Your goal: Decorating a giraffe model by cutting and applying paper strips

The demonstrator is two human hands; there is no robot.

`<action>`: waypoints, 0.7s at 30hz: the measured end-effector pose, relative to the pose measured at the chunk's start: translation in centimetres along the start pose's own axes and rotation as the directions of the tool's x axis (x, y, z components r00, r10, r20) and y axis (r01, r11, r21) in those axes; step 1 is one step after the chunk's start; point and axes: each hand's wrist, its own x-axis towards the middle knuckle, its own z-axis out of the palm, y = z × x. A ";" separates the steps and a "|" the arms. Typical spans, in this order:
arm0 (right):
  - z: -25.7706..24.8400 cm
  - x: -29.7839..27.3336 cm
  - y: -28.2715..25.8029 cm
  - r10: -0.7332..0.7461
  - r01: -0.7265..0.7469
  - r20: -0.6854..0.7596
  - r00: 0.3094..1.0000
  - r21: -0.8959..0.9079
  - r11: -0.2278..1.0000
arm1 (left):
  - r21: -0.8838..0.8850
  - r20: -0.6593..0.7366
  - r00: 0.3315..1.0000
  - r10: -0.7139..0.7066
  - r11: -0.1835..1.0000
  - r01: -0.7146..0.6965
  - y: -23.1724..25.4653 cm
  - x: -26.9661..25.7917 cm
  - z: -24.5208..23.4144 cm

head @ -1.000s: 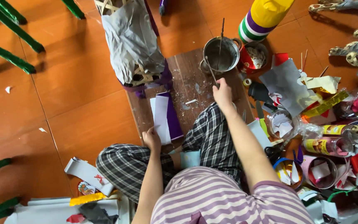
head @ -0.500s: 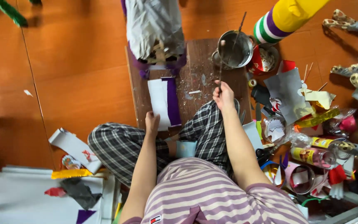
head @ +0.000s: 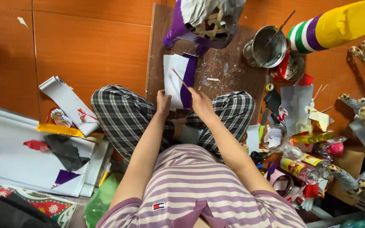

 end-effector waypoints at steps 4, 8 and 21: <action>1.5 4.2 -1.4 0.084 -0.065 0.059 0.995 -0.278 0.958 | -0.037 0.037 0.999 -0.025 0.999 0.027 2.6 -2.5 -0.5; 2.6 4.2 -0.9 0.034 -0.033 -0.001 0.999 -0.210 0.977 | -0.034 0.181 0.979 -0.095 0.994 0.102 -1.3 -1.2 0.0; -4.0 -12.9 -3.4 0.167 -0.160 0.282 0.945 -0.049 0.986 | -0.301 0.253 0.848 -0.466 0.795 0.526 6.8 -3.3 -0.4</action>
